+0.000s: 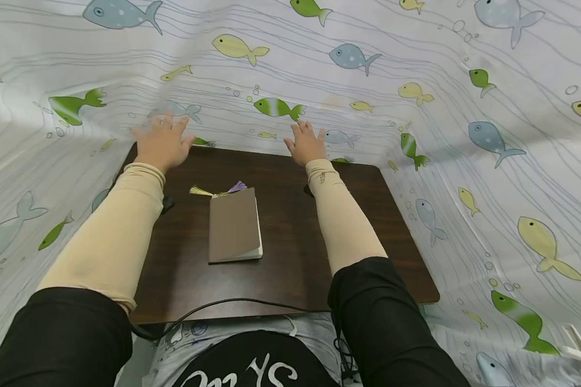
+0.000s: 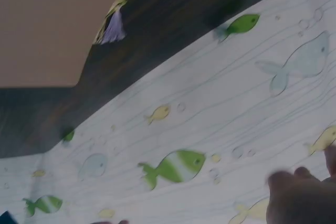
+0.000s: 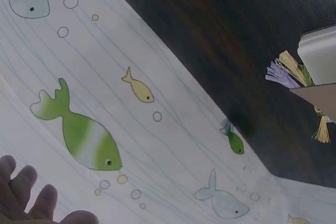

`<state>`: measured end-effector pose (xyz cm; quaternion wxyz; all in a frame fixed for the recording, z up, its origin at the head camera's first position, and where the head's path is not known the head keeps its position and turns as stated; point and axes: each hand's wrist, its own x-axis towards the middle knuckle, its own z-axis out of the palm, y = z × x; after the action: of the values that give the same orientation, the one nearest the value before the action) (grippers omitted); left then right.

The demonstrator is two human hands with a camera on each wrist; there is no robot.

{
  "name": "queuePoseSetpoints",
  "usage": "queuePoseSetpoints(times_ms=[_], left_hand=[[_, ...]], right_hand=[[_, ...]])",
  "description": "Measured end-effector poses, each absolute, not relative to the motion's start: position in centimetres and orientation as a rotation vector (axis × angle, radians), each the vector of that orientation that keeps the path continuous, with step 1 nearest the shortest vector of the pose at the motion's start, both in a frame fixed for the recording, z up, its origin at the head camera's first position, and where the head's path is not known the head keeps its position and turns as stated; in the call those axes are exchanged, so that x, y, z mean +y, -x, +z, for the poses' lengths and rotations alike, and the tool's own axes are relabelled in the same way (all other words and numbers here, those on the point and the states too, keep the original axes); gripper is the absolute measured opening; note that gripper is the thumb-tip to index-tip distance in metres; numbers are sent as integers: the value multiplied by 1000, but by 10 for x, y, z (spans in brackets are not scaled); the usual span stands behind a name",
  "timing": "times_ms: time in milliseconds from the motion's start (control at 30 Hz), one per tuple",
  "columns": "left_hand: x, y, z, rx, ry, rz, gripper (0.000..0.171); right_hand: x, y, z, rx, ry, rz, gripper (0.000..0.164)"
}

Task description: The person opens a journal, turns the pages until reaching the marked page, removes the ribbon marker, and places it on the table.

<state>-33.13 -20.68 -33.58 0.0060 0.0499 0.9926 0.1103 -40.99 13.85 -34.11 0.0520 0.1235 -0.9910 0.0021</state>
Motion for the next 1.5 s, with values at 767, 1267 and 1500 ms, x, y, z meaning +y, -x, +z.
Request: queuePoseSetpoints(times_ms=[767,1267,1500], left_hand=[[-69,298,-473,2838,-1033,139,43],[-134,289,-454,2948,-892,463,29],[-195,270,-466,2880,-690,794,15]], right_hand=[[115,363,-437,-2948,-697,271,45],[118,323,-503,-3037,-789,428,42],[115,307,-527,-3157,-934,441,70]])
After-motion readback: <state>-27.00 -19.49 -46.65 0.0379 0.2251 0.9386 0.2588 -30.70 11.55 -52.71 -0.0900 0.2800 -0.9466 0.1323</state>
